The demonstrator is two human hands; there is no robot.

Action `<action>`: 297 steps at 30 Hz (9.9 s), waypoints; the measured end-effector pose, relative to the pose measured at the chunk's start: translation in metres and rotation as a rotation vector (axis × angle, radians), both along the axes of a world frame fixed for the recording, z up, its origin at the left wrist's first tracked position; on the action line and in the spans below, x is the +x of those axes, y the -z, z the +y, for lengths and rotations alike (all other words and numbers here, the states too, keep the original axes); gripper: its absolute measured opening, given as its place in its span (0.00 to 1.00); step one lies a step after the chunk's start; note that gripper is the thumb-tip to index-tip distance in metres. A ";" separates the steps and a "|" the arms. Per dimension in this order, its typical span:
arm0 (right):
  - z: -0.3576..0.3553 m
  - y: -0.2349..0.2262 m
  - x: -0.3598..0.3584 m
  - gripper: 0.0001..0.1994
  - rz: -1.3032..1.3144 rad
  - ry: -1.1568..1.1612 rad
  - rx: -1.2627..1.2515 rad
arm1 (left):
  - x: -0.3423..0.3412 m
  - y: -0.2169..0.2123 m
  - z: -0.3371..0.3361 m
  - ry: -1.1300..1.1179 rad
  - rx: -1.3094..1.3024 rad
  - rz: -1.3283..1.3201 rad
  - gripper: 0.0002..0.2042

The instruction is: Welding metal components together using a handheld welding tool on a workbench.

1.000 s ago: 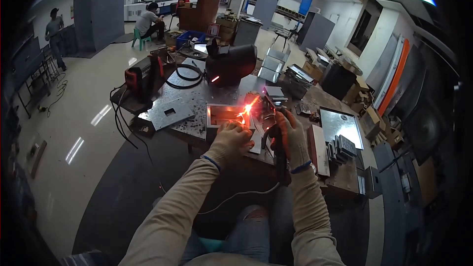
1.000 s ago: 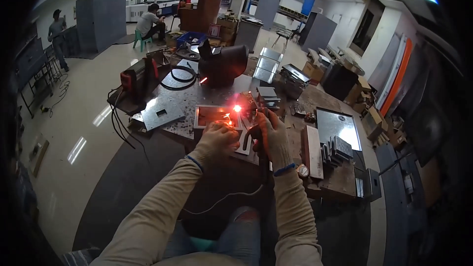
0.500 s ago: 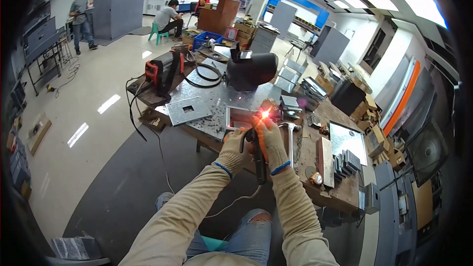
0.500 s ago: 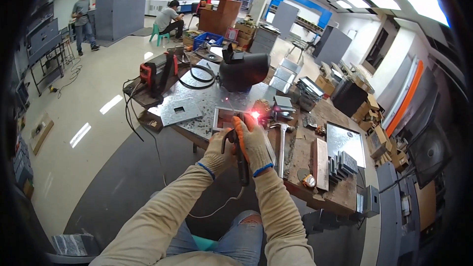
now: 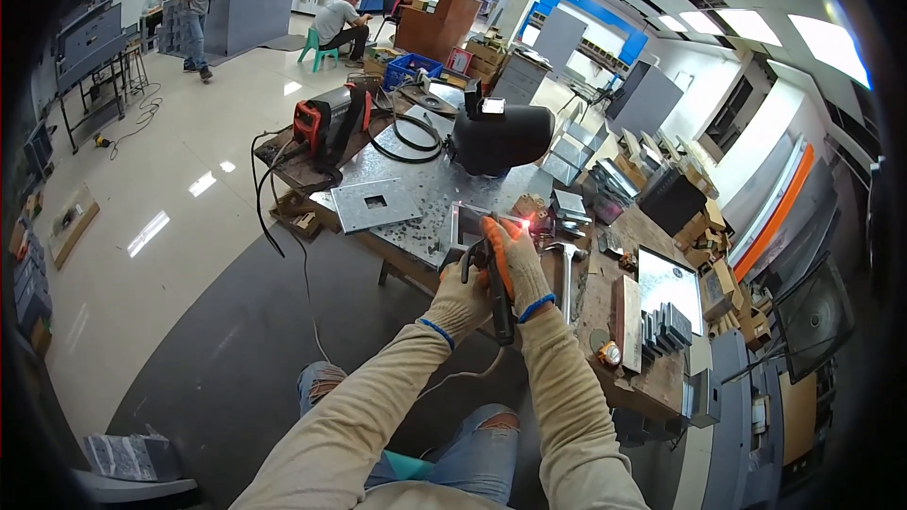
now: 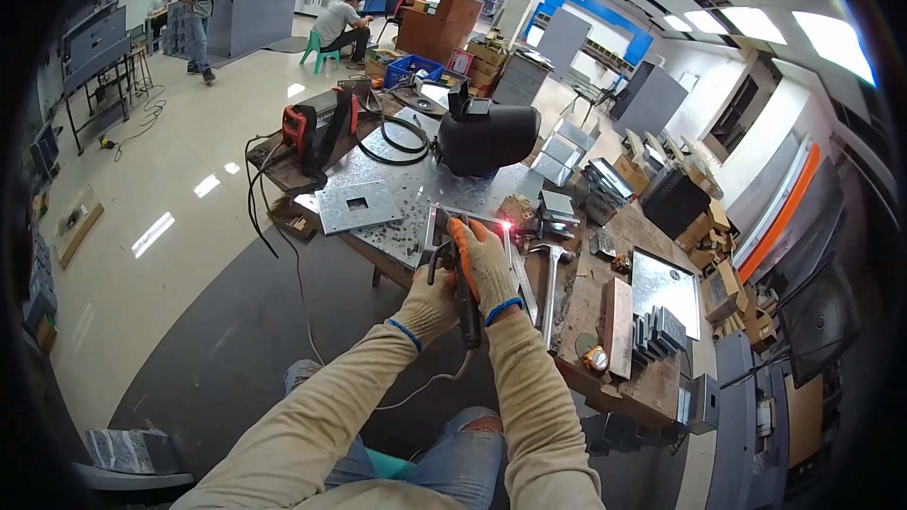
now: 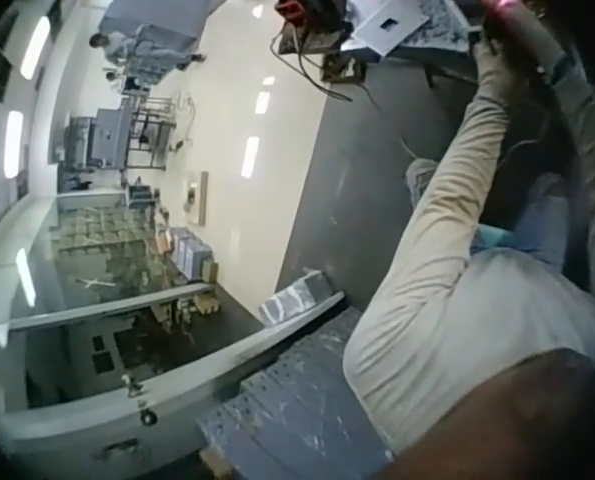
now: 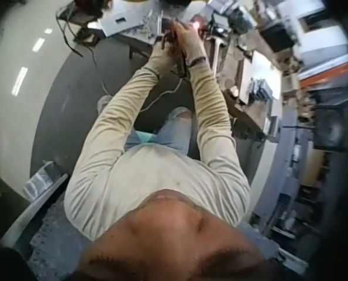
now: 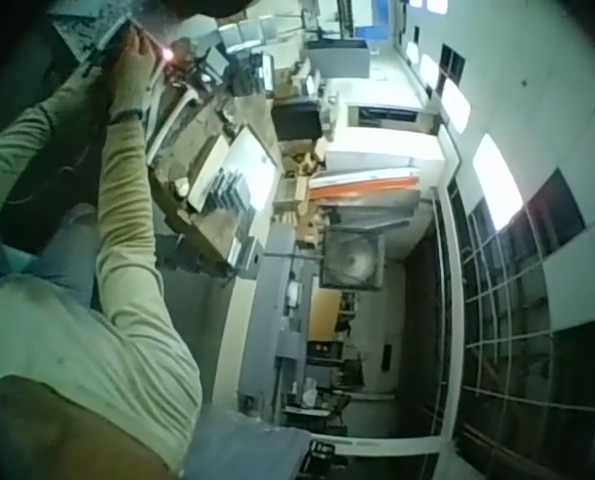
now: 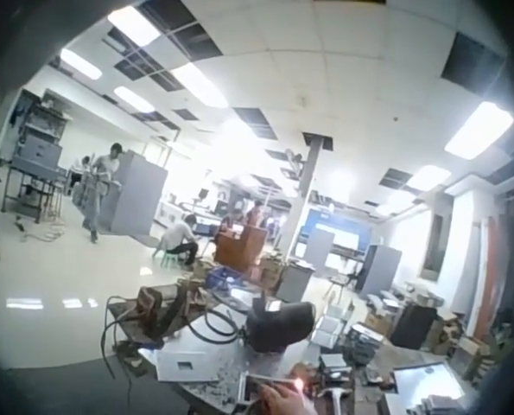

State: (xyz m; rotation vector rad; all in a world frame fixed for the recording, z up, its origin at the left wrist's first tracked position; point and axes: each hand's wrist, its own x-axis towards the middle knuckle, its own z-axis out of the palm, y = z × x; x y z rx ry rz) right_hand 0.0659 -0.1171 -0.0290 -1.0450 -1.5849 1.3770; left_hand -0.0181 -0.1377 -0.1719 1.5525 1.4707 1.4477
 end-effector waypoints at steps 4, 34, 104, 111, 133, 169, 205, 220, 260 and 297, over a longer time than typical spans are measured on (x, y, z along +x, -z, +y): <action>0.000 0.000 -0.002 0.16 -0.048 0.017 -0.006 | 0.000 0.000 0.000 0.039 -0.033 -0.088 0.16; -0.010 -0.017 -0.011 0.15 -0.135 0.075 -0.101 | 0.001 0.006 -0.001 -0.289 0.486 0.634 0.10; -0.034 0.021 0.045 0.15 0.170 0.167 0.320 | 0.004 -0.021 -0.014 -0.233 0.436 0.541 0.19; -0.129 0.049 0.122 0.18 0.249 0.392 0.278 | 0.017 -0.061 -0.038 -0.147 0.029 0.527 0.22; -0.208 0.086 0.199 0.23 0.388 0.499 0.200 | -0.027 -0.134 0.023 0.073 0.637 1.379 0.27; -0.205 0.060 0.181 0.22 0.255 0.249 0.067 | -0.117 -0.119 0.072 -0.129 -0.851 0.499 0.17; -0.019 -0.016 0.079 0.20 -0.029 0.192 -0.060 | 0.015 -0.099 -0.034 -0.056 -0.128 0.912 0.17; -0.013 -0.007 0.076 0.20 -0.106 0.189 -0.114 | 0.012 -0.097 -0.035 -0.048 -0.095 0.925 0.15; -0.013 -0.010 0.072 0.15 -0.048 0.249 -0.123 | 0.014 -0.083 -0.028 -0.108 -0.025 0.988 0.17; -0.001 0.007 0.077 0.20 -0.078 0.179 -0.057 | 0.015 -0.094 -0.032 -0.079 -0.080 0.961 0.15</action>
